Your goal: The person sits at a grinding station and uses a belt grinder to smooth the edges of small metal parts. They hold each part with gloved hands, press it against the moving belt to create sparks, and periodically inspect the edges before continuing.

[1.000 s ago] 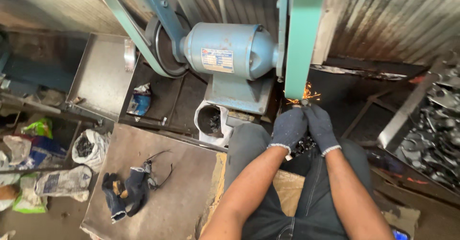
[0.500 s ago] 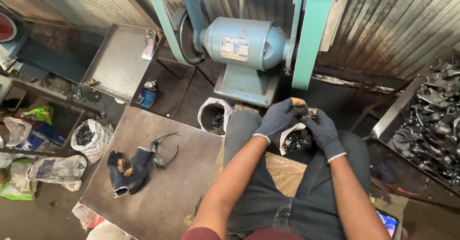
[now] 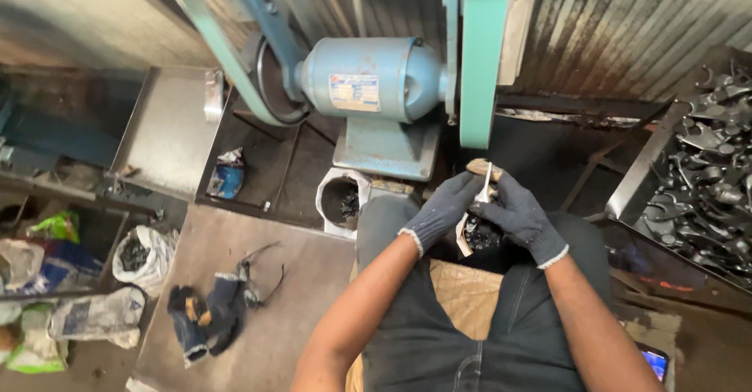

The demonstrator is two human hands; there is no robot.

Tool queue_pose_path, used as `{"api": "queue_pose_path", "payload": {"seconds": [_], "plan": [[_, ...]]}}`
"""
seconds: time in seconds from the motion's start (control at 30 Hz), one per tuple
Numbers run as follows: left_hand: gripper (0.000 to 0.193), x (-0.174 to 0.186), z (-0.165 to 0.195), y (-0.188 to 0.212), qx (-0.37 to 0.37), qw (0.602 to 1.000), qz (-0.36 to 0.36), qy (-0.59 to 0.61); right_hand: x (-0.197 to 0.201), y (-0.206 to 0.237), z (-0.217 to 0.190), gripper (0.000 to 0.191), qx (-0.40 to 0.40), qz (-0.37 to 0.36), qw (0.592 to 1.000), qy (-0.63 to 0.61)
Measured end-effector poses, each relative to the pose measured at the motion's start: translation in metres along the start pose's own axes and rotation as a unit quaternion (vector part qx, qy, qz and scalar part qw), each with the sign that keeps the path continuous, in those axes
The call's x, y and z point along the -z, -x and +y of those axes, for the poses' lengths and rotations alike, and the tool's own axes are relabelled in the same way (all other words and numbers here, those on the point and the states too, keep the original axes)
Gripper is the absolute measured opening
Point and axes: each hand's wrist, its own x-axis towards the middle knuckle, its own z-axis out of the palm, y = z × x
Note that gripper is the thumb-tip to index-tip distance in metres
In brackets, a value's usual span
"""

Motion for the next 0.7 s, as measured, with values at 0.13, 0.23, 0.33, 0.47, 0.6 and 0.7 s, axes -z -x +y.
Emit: {"api": "queue_pose_path", "payload": {"seconds": [0.13, 0.23, 0.33, 0.47, 0.6, 0.7], "plan": [[0.041, 0.001, -0.038, -0.028, 0.009, 0.995, 0.052, -0.081, -0.017, -0.03, 0.023, 0.052, -0.065, 0.04, 0.987, -0.142], [0.036, -0.003, -0.066, -0.047, -0.125, 0.971, 0.064, -0.193, -0.02, -0.055, 0.056, 0.042, -0.109, 0.064, 0.978, -0.166], [0.036, -0.014, -0.084, -0.067, 0.073, 0.989, 0.124, 0.031, -0.003, -0.072, 0.085, 0.038, -0.093, 0.09, 0.983, -0.13], [0.037, -0.018, -0.085, -0.085, 0.087, 0.99, 0.109, 0.014, -0.003, -0.081, 0.098, 0.037, -0.118, 0.127, 0.978, -0.119], [0.034, -0.011, -0.066, -0.076, -0.094, 0.972, 0.125, -0.173, -0.006, -0.079, 0.084, 0.043, -0.087, 0.104, 0.978, -0.156], [0.035, -0.011, -0.049, -0.037, -0.031, 0.994, 0.104, -0.033, 0.003, -0.055, 0.07, 0.051, 0.021, -0.009, 0.995, -0.094]]}}
